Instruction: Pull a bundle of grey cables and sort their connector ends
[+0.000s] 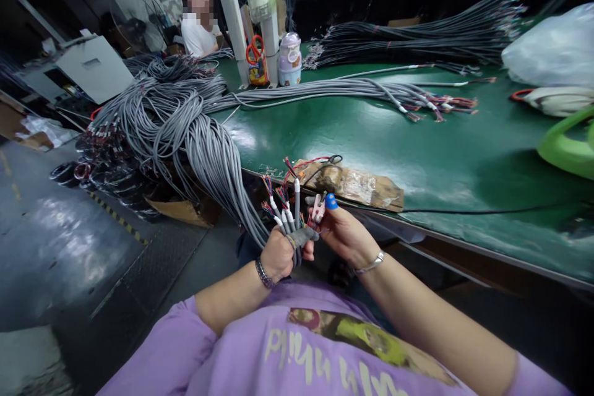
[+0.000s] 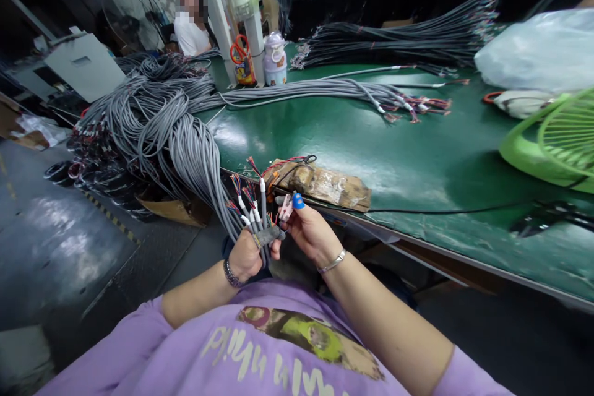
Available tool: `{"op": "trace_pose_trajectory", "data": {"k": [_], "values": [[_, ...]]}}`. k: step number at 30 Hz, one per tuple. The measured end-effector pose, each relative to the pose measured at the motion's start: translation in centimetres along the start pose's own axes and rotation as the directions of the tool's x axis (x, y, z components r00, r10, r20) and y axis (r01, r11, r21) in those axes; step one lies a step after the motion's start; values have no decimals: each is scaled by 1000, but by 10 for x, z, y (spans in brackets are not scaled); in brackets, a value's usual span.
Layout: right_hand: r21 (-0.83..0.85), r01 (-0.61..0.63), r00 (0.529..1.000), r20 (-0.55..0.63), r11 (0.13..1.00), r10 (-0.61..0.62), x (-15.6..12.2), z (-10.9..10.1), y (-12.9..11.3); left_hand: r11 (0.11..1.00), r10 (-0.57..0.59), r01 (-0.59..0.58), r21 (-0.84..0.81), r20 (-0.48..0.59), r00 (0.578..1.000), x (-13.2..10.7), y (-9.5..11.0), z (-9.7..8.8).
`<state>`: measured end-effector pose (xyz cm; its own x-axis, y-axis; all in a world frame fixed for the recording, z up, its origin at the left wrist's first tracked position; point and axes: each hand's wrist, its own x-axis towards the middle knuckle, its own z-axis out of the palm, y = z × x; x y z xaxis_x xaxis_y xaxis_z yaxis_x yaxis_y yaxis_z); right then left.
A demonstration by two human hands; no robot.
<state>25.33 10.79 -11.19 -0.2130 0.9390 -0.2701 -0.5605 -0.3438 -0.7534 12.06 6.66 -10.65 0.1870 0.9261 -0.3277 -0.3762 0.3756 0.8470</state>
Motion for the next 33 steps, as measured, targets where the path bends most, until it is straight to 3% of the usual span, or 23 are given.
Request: {"op": "trace_pose_trajectory", "data": {"k": [9, 17, 22, 28, 33], "values": [[36, -76, 995, 68, 996, 73, -4, -1, 1, 1000, 14, -14, -3, -23, 1000, 0, 1, 1], [2, -125, 986, 114, 992, 124, -15, -10, -1, 996, 81, -80, 30, -38, 996, -16, -1, -1], [-105, -105, 982, 146, 989, 120, -33, -14, 2, 990, 131, -127, 56, -78, 988, -17, -9, -4], [-345, 69, 991, 135, 936, -23, -47, -9, 4, 973, 169, -165, 161, -11, 986, -15, -15, -9], [-458, 67, 993, 113, 887, -17, -45, -3, -3, 967, 146, -143, 211, -1, 989, -17, -15, -10]]}}
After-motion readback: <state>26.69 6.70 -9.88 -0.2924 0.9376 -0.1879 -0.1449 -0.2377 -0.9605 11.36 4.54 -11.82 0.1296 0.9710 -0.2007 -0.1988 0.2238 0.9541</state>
